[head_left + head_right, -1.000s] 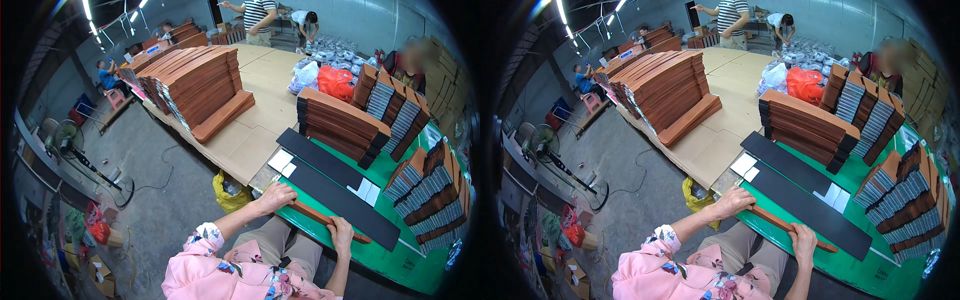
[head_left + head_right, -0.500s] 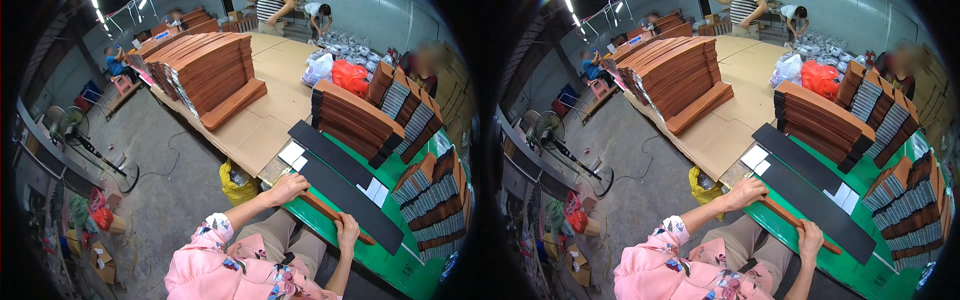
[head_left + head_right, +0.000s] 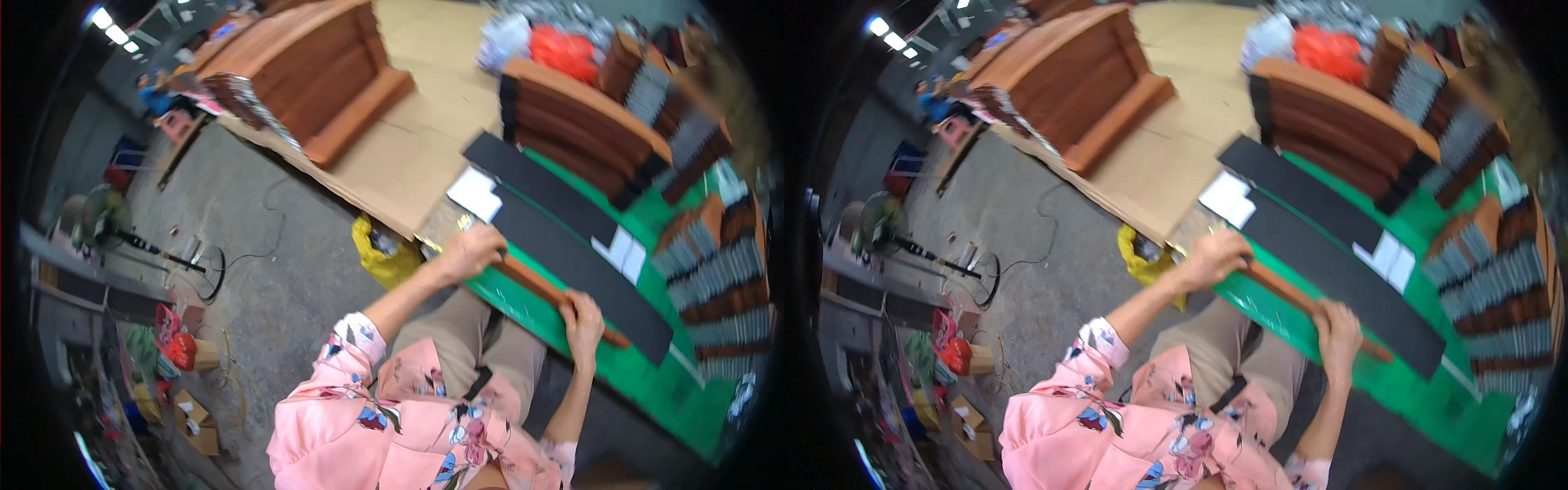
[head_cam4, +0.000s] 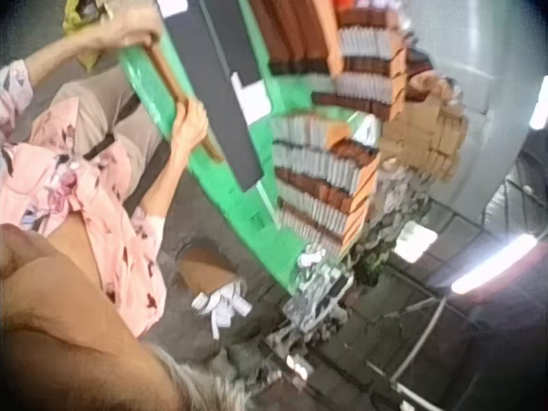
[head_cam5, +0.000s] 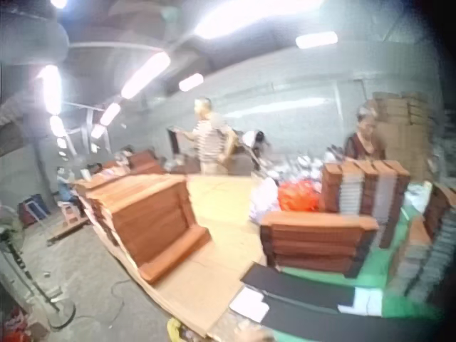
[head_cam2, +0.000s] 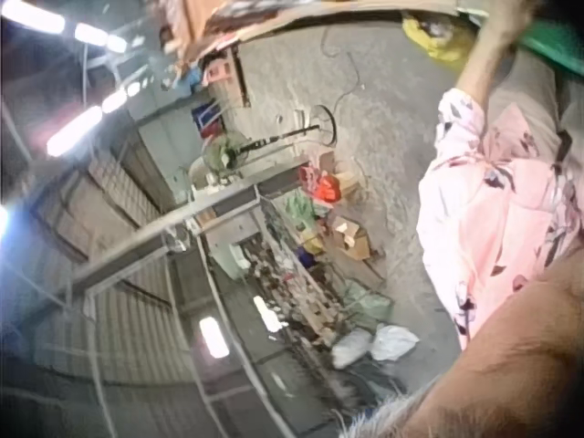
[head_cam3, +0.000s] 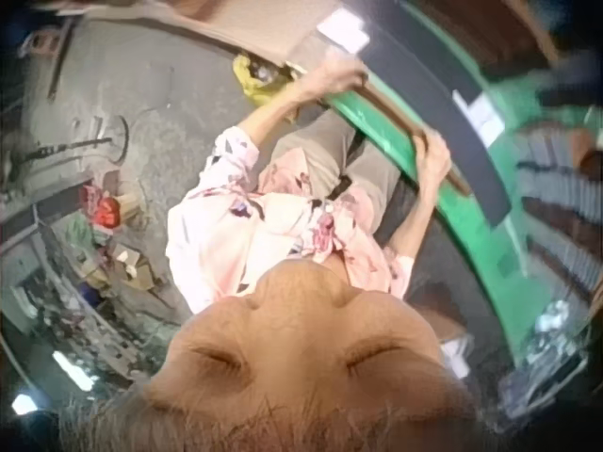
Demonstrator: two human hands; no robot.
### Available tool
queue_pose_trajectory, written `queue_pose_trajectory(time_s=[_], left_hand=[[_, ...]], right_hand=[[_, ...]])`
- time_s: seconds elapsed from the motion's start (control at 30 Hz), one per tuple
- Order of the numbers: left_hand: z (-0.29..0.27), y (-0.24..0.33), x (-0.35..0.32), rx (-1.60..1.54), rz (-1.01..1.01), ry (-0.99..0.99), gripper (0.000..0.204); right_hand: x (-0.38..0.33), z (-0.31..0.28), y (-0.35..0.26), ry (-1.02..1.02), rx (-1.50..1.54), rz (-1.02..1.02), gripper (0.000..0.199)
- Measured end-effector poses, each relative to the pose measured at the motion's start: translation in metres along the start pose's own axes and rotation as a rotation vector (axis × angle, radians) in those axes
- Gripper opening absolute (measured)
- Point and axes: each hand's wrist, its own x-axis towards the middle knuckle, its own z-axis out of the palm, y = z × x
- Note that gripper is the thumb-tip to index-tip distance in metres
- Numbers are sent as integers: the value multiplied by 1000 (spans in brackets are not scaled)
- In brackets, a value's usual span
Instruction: The person is manually applying black and brown adhesive finishing strips to long wooden planks on a workbench.
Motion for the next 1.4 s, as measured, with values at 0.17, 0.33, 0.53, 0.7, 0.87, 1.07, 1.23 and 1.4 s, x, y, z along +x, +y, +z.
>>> queue_pose_trajectory(time_s=[0.17, 0.33, 0.53, 0.7, 0.87, 1.07, 1.23, 1.4], left_hand=[[-26, -1, 11, -202, -259, -137, 25], [-12, -16, 12, -323, -448, -171, 24], [-8, -12, 8, -366, -420, -117, 25], [-17, 1, 10, -276, -457, -160, 27], [-22, 0, -6, -341, -460, -117, 31], [-9, -3, -21, -452, -550, -37, 32], [-2, -5, -30, -476, -575, 46, 29], [3, -11, -34, -553, -573, 72, 28]], right_hand=[[22, -5, -6, -73, 35, 50, 21], [24, -4, 2, -106, 67, 168, 23], [18, -4, 3, -98, 85, 175, 24], [15, -4, 0, -98, 77, 167, 23], [15, -7, -8, -151, 55, 151, 24], [20, 4, -26, -48, -21, -56, 26], [40, 30, -58, 69, 116, -141, 27], [70, 47, -90, 34, 152, -233, 23]])
